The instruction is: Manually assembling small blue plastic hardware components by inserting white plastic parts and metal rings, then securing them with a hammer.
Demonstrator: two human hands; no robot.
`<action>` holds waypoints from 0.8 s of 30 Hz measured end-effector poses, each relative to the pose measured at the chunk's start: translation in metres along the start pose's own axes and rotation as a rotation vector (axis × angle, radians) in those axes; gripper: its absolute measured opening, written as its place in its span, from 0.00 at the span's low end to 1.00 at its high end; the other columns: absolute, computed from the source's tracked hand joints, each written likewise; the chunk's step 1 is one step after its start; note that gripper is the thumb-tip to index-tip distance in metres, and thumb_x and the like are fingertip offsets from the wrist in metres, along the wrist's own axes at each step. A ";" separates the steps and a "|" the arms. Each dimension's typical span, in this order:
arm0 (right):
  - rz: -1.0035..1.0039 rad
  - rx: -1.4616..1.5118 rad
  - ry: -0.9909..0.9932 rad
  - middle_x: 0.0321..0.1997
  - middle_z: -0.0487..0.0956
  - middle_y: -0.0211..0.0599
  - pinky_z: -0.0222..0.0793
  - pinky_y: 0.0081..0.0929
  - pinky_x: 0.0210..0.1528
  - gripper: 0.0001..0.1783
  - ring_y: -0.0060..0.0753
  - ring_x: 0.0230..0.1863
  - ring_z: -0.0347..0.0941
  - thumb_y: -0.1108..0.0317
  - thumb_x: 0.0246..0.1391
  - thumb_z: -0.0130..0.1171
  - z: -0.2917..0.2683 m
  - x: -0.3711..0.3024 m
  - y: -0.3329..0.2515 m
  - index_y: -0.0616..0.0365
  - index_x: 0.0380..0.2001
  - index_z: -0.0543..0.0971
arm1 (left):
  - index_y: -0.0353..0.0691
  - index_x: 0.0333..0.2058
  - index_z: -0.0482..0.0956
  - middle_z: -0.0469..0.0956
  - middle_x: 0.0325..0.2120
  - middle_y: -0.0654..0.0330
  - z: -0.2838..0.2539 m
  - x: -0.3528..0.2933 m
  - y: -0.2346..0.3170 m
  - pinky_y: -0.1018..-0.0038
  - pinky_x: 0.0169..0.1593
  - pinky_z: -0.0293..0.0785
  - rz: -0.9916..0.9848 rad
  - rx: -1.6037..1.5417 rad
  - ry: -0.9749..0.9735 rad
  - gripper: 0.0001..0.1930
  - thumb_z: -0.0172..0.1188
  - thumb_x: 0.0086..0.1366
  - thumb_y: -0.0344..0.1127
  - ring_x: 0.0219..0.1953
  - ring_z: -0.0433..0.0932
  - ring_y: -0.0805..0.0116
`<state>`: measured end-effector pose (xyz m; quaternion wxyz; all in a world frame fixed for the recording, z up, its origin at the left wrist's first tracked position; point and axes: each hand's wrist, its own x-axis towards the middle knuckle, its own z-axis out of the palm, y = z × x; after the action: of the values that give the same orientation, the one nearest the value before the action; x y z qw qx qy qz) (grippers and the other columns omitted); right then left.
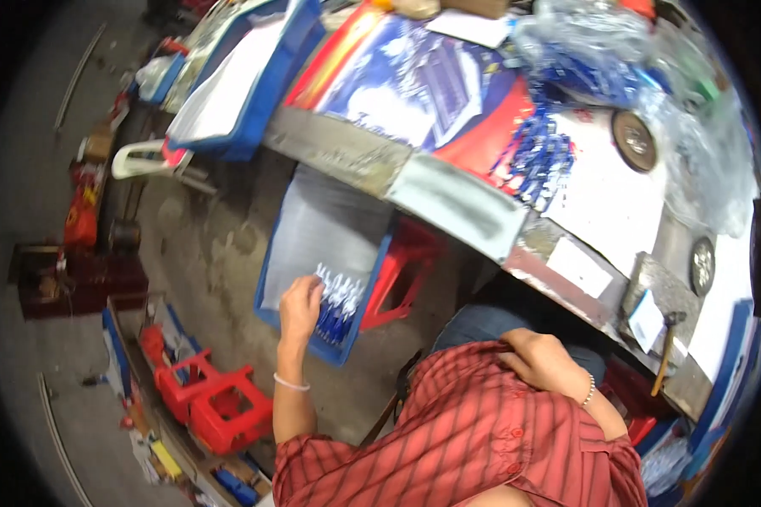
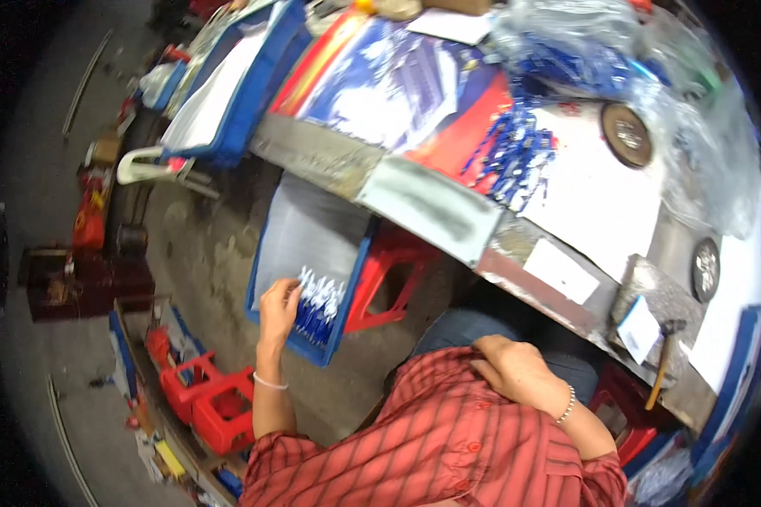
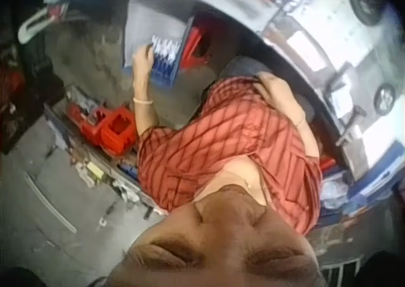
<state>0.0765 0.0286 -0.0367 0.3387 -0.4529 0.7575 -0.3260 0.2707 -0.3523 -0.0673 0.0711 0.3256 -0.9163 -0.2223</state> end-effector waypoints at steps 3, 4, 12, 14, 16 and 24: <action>-0.034 0.007 0.011 0.33 0.75 0.49 0.69 0.42 0.34 0.13 0.52 0.36 0.73 0.65 0.51 0.55 -0.001 -0.003 0.005 0.62 0.36 0.72 | 0.33 0.36 0.78 0.78 0.29 0.53 0.001 0.038 0.096 0.74 0.33 0.72 0.238 -0.166 0.021 0.07 0.57 0.58 0.27 0.29 0.78 0.63; -0.025 0.002 0.022 0.33 0.75 0.49 0.70 0.42 0.34 0.13 0.52 0.36 0.73 0.65 0.51 0.55 -0.003 -0.006 0.007 0.62 0.36 0.71 | 0.33 0.36 0.78 0.78 0.29 0.53 0.011 0.053 0.130 0.75 0.33 0.72 0.309 -0.274 -0.018 0.07 0.58 0.58 0.27 0.29 0.78 0.64; 0.121 -0.024 0.164 0.34 0.75 0.48 0.69 0.43 0.34 0.14 0.52 0.35 0.73 0.63 0.51 0.55 -0.015 -0.044 0.021 0.61 0.37 0.71 | 0.35 0.46 0.71 0.76 0.32 0.44 0.118 0.170 0.273 0.59 0.40 0.71 0.689 -0.248 0.021 0.18 0.55 0.55 0.29 0.34 0.76 0.45; 0.155 -0.011 0.221 0.34 0.75 0.48 0.69 0.43 0.34 0.14 0.52 0.35 0.73 0.63 0.51 0.55 -0.016 -0.055 0.026 0.61 0.37 0.71 | 0.35 0.48 0.69 0.76 0.31 0.44 0.132 0.187 0.286 0.57 0.40 0.71 0.607 -0.212 -0.076 0.20 0.55 0.54 0.29 0.33 0.76 0.44; 0.206 0.010 0.249 0.34 0.75 0.48 0.70 0.43 0.34 0.14 0.52 0.35 0.73 0.63 0.50 0.55 -0.017 -0.065 0.029 0.61 0.37 0.72 | 0.36 0.49 0.68 0.76 0.29 0.43 0.139 0.198 0.295 0.56 0.40 0.70 0.528 -0.169 -0.170 0.22 0.54 0.53 0.29 0.33 0.76 0.44; 0.140 -0.026 0.192 0.33 0.75 0.47 0.71 0.43 0.33 0.15 0.52 0.34 0.74 0.61 0.53 0.54 -0.013 -0.062 0.043 0.61 0.38 0.71 | 0.33 0.51 0.67 0.73 0.22 0.64 0.143 0.204 0.274 0.82 0.27 0.67 0.326 -0.600 -0.385 0.21 0.56 0.56 0.25 0.22 0.70 0.79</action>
<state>0.0686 0.1035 -0.0501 0.2804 -0.3699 0.8205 -0.3336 -0.0823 -0.2398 -0.0731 0.0245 0.0927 -0.8468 -0.5232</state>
